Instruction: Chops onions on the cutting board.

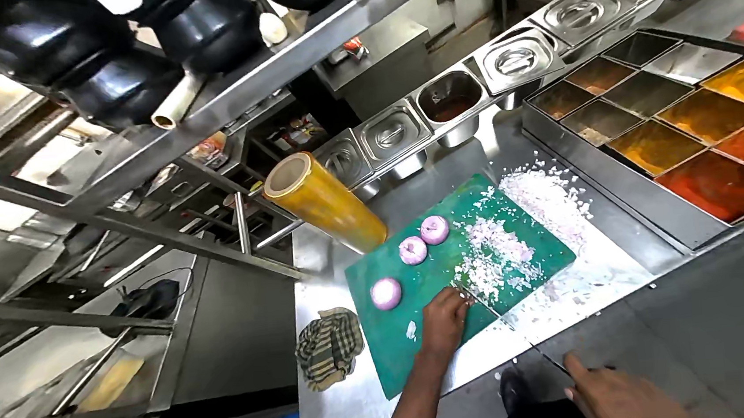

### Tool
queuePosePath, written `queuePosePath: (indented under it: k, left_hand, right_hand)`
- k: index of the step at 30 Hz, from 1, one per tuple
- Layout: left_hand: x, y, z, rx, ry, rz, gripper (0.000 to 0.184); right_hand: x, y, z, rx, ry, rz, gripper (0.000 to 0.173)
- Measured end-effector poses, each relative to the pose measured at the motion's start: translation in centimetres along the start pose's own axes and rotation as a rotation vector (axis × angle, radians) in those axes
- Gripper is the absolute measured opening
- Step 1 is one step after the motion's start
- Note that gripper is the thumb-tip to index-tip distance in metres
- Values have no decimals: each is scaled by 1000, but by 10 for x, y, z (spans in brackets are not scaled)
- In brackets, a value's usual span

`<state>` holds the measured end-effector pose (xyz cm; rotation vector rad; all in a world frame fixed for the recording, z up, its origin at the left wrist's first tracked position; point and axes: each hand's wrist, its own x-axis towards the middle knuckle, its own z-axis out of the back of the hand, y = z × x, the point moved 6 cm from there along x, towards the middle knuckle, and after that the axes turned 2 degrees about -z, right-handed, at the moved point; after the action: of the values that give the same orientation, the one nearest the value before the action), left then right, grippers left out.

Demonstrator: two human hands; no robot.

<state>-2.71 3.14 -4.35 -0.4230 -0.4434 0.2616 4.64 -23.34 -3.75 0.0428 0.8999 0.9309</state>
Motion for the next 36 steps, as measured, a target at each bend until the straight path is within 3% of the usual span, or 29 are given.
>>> queuePosePath:
  k: [3, 9, 14, 20, 24, 28, 32, 36]
  left_hand:
    - [-3, -1, 2, 0, -42, -11, 14]
    - [-12, 6, 22, -59, 62, 265, 22]
    - [-11, -7, 13, 47, 170, 311, 18]
    - [-3, -10, 12, 107, 307, 402, 23]
    - [-6, -9, 14, 97, 289, 399, 23]
    - [-9, -8, 10, 91, 219, 357, 22]
    - [-16, -6, 9, 102, 108, 272, 19]
    - [-17, -6, 7, 104, 32, 198, 16]
  right_hand:
    - [24, -2, -6, 0, 17, -41, 48]
    - [5, -3, 28, -53, -83, -17, 47]
    - [-8, -4, 18, -176, -98, -18, 46]
    - [19, 4, -2, -189, -42, -110, 43]
    - [-4, 10, 6, -158, -77, -32, 44]
    - [16, 1, -13, -148, -19, -80, 43]
    - [-1, 5, -3, -141, -82, 3, 43]
    - [16, 1, -15, -115, 6, -36, 45]
